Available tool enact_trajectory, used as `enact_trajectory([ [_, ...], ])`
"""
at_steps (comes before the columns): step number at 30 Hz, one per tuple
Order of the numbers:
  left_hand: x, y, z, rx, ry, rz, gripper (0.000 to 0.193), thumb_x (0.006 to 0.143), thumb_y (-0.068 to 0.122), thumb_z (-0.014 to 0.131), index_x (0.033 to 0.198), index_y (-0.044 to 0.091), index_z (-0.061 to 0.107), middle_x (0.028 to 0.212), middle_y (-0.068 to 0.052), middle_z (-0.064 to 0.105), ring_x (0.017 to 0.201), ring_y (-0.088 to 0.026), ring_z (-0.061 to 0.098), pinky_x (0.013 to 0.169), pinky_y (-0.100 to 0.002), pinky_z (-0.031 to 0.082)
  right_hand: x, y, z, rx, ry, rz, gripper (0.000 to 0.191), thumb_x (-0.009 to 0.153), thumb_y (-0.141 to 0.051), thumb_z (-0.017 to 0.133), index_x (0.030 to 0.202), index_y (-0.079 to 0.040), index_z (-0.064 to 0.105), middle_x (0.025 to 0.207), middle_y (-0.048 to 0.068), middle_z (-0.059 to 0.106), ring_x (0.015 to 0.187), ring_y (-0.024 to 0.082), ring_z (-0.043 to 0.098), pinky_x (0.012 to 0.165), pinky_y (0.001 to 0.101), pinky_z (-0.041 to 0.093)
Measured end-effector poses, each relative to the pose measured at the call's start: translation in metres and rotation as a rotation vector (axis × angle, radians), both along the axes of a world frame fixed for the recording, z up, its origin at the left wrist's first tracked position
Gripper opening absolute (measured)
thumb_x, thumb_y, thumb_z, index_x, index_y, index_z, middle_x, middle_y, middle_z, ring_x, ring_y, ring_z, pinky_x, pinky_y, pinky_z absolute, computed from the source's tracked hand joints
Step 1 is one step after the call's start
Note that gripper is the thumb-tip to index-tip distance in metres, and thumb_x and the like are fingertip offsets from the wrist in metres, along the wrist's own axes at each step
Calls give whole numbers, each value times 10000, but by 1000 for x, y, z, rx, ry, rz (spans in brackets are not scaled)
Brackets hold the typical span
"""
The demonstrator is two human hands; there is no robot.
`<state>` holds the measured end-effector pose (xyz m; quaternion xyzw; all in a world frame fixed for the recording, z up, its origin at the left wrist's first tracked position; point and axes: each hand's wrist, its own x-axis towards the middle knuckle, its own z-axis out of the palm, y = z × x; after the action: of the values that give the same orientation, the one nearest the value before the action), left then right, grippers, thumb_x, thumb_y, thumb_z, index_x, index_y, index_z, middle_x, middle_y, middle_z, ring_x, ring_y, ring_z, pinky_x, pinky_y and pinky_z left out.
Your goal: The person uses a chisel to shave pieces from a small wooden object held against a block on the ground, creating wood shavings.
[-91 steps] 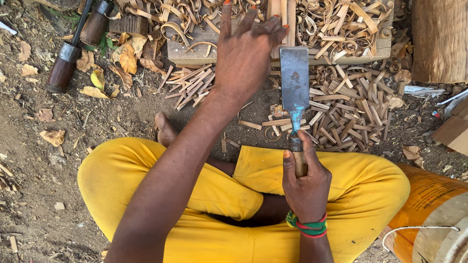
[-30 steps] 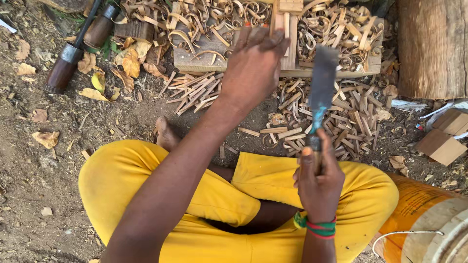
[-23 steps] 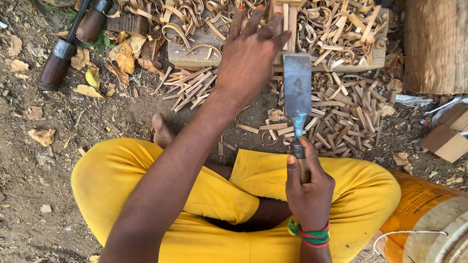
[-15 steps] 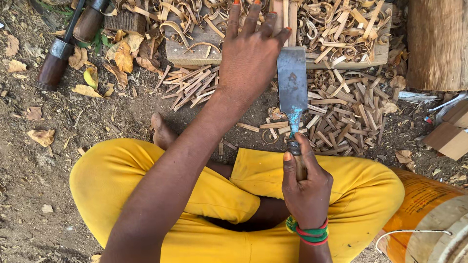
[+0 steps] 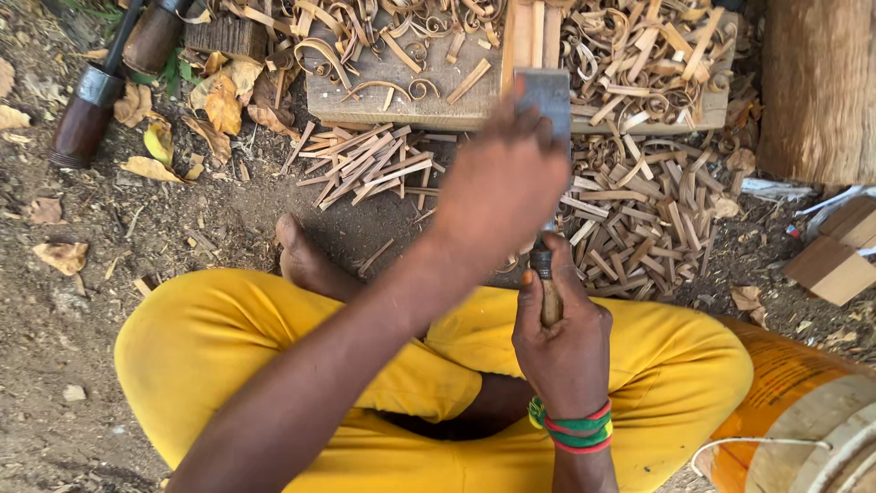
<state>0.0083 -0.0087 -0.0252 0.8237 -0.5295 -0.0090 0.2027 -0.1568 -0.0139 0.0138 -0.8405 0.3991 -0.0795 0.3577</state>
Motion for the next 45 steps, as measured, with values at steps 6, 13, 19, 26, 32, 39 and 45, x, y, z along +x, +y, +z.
enact_trajectory([
  [6, 10, -9, -16, 160, 59, -40, 368, 768, 190, 652, 1067, -2, 747, 1227, -221, 704, 1225, -286, 650, 1170, -414, 381, 30, -11, -8, -66, -62, 77, 394, 991, -40, 620, 1380, 13, 591, 901, 187, 705, 757, 73, 645, 663, 303, 533],
  [13, 27, -23, -33, -107, 70, 47, 365, 791, 59, 721, 1140, -50, 738, 1292, -253, 665, 1282, -316, 617, 1195, -429, 386, 48, -14, -21, -62, 32, -4, 456, 1005, -87, 628, 1446, 16, 569, 643, 219, 455, 554, 217, 449, 497, 375, 422],
  [19, 43, -4, -45, -248, 144, 119, 470, 873, -45, 683, 1318, 107, 702, 1431, -143, 643, 1350, -270, 583, 1279, -470, 331, 34, -5, -19, 260, -255, -128, 435, 1064, -131, 566, 1488, -34, 565, 707, 15, 522, 546, 53, 469, 463, 247, 394],
  [26, 45, -15, -48, -86, 48, -4, 392, 854, 88, 732, 1242, 123, 689, 1441, -109, 602, 1350, -328, 522, 1210, -539, 291, -21, -6, -17, 282, -267, -262, 451, 1058, -188, 556, 1482, -43, 512, 707, -30, 576, 508, 52, 544, 423, 235, 442],
  [32, 46, -13, -59, -79, 27, 5, 442, 860, -36, 671, 1276, 113, 694, 1387, -102, 661, 1317, -261, 598, 1230, -481, 282, -39, 2, -38, 194, -207, -186, 439, 1022, -123, 651, 1444, -25, 584, 644, -31, 460, 563, 32, 437, 497, 232, 390],
  [39, 52, -2, -54, -115, 150, 8, 312, 944, 14, 668, 1236, 101, 735, 1335, -94, 698, 1277, -257, 623, 1243, -469, 308, -35, -2, -32, 33, -78, -50, 473, 994, -115, 678, 1443, -20, 566, 689, 10, 472, 600, 49, 398, 529, 251, 380],
  [45, 49, -7, -47, -90, 53, 76, 312, 935, 116, 658, 1231, 166, 745, 1315, -53, 706, 1287, -303, 601, 1208, -571, 274, -34, 0, -26, 41, -62, -11, 518, 984, -120, 658, 1468, -3, 516, 685, 41, 505, 571, 70, 424, 522, 264, 428],
])
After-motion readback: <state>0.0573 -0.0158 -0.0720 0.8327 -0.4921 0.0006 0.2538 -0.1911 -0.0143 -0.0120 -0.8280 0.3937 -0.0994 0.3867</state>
